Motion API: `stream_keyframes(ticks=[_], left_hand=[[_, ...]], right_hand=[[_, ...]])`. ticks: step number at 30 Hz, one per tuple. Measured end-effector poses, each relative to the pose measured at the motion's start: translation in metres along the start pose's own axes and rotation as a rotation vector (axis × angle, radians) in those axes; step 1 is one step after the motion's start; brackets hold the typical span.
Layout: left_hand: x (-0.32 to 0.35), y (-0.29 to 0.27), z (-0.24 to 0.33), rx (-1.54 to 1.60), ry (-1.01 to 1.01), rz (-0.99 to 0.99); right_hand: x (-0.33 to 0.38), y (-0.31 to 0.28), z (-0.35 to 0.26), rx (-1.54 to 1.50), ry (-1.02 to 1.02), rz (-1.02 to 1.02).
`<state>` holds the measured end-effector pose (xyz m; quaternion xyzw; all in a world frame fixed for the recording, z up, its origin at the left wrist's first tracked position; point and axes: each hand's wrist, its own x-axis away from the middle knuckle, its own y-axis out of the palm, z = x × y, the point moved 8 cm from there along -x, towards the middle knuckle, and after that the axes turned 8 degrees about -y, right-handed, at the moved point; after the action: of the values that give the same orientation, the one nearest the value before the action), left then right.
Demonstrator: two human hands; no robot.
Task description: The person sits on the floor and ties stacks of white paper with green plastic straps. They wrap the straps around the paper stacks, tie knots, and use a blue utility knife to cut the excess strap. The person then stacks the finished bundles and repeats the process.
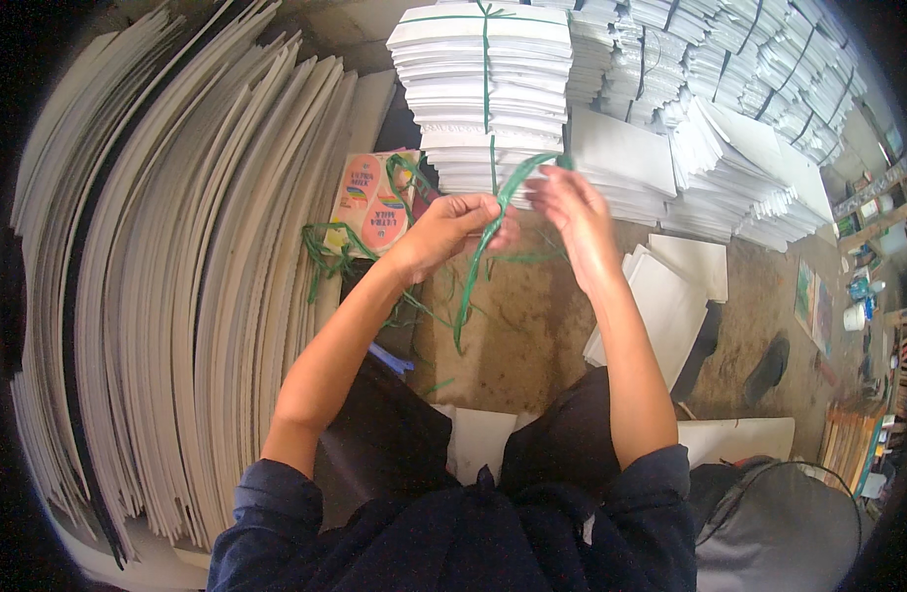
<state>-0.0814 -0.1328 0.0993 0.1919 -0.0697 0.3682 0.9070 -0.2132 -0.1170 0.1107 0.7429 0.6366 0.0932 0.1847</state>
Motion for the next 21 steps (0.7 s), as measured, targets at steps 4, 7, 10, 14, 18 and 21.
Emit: stream_keyframes(ticks=[4,7,10,14,18,21], left_hand=[[-0.004,-0.025,0.011,0.304,0.201,0.193],[0.002,-0.048,0.024,0.425,0.323,0.326],[0.018,-0.094,0.032,0.417,0.42,0.519],[0.034,-0.139,0.024,0.48,0.409,0.687],[0.042,-0.166,0.019,0.342,0.361,0.844],[0.06,-0.181,0.024,-0.218,0.29,1.23]], right_hand=[[0.026,0.043,0.034,-0.003,0.3,-0.323],[0.035,0.056,0.04,0.137,0.364,-0.521],[0.033,0.046,0.036,0.279,0.371,-0.501],[0.027,0.025,0.025,0.423,0.321,-0.41],[0.024,0.014,0.012,0.499,0.255,-0.382],[0.021,0.019,0.014,0.488,0.204,-0.402]])
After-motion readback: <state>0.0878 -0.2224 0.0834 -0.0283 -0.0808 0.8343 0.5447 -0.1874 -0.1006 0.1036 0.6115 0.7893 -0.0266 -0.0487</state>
